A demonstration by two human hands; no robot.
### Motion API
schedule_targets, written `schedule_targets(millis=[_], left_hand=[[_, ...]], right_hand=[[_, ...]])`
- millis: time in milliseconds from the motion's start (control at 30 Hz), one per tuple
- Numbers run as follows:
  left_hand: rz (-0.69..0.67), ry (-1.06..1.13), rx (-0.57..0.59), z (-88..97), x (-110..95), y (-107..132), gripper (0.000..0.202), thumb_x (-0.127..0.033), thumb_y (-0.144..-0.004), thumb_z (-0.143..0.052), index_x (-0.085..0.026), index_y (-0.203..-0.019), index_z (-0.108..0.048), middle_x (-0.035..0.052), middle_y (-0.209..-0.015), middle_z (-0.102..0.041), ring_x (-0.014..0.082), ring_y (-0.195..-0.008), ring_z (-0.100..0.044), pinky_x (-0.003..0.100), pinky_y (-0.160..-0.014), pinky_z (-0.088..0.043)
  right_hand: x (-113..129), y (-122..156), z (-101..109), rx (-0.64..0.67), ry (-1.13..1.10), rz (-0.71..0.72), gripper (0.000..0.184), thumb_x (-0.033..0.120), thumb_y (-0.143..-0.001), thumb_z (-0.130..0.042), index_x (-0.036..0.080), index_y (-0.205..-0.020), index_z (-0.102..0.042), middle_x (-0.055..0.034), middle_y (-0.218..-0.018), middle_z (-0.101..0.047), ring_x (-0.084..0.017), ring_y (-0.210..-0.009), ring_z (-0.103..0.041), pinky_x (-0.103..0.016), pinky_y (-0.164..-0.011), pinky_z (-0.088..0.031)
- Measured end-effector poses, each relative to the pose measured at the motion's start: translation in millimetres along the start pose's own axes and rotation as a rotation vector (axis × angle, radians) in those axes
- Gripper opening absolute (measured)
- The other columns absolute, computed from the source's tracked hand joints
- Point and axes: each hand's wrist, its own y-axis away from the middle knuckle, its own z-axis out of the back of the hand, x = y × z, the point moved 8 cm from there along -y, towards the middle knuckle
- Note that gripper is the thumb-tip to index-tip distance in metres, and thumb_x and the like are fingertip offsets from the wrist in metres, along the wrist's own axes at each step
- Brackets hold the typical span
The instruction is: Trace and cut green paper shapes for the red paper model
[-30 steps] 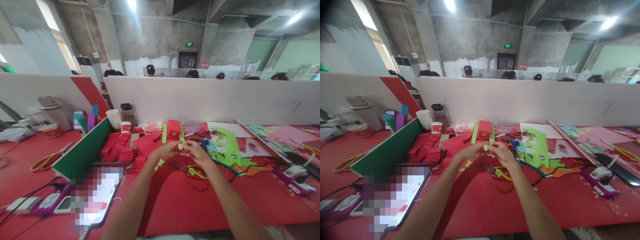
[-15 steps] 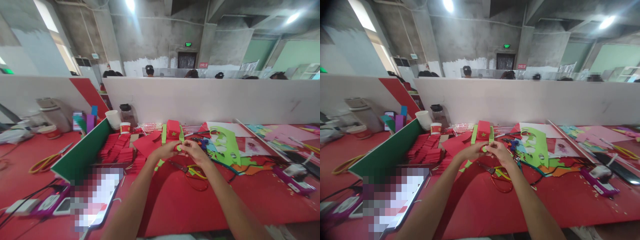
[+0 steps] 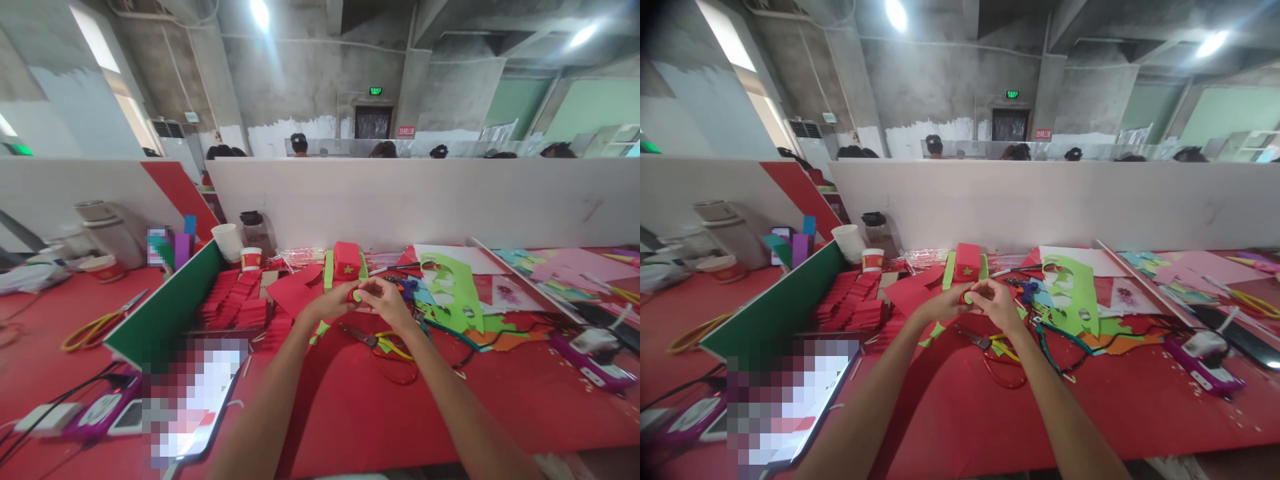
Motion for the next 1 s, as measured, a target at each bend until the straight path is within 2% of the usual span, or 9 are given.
schedule_targets(millis=[200,433,633,867,1000], left_hand=[[0.016,0.076,0.003,-5.2,1,-2,0.039,-0.017,-0.082,-0.059,-0.013,-0.121,-0.062,0.0084,-0.109,-0.07,0.0205,-0.099,-0.063,0.035,-0.091,-0.051],[0.055,0.15,-0.035,-12.2,1,-3,0.033,-0.022,-0.079,-0.065,-0.011,-0.11,-0.068,0.0059,-0.102,-0.072,0.0195,-0.092,-0.063,0.03,-0.086,-0.051],[0.014,0.179,-0.072,-16.5,-3,-5,0.034,-0.023,-0.08,-0.064,-0.012,-0.112,-0.067,0.0053,-0.104,-0.071,0.0201,-0.094,-0.064,0.03,-0.085,-0.051],[-0.008,0.085,-0.169,-11.6,1,-6,0.044,-0.016,-0.078,-0.061,-0.012,-0.122,-0.063,0.0082,-0.113,-0.07,0.0217,-0.099,-0.063,0.033,-0.09,-0.051],[-0.007,0.051,-0.204,-9.9,2,-5,0.043,-0.014,-0.077,-0.061,-0.012,-0.12,-0.063,0.0096,-0.114,-0.069,0.022,-0.099,-0.064,0.033,-0.09,-0.05]], right_hand=[[-6,2,-1,-0.002,-0.031,-0.086,0.027,0.042,-0.074,-0.077,0.02,-0.086,-0.067,-0.0003,-0.076,-0.065,-0.015,-0.064,-0.06,-0.028,-0.059,-0.056],[-8,3,2,-0.033,0.004,-0.12,0.028,0.045,-0.073,-0.076,0.019,-0.083,-0.069,-0.0017,-0.075,-0.066,-0.016,-0.066,-0.06,-0.024,-0.054,-0.053],[-3,3,4,-0.042,0.089,-0.066,0.03,0.046,-0.073,-0.075,0.017,-0.082,-0.071,-0.0035,-0.075,-0.067,-0.017,-0.067,-0.061,-0.022,-0.048,-0.05],[-6,0,9,-0.059,0.088,-0.053,0.027,0.044,-0.072,-0.076,0.018,-0.08,-0.071,-0.0028,-0.076,-0.069,-0.018,-0.069,-0.064,-0.027,-0.058,-0.056],[-5,0,9,-0.042,0.086,-0.051,0.027,0.043,-0.073,-0.076,0.019,-0.083,-0.072,-0.0031,-0.078,-0.07,-0.019,-0.07,-0.065,-0.029,-0.062,-0.058]])
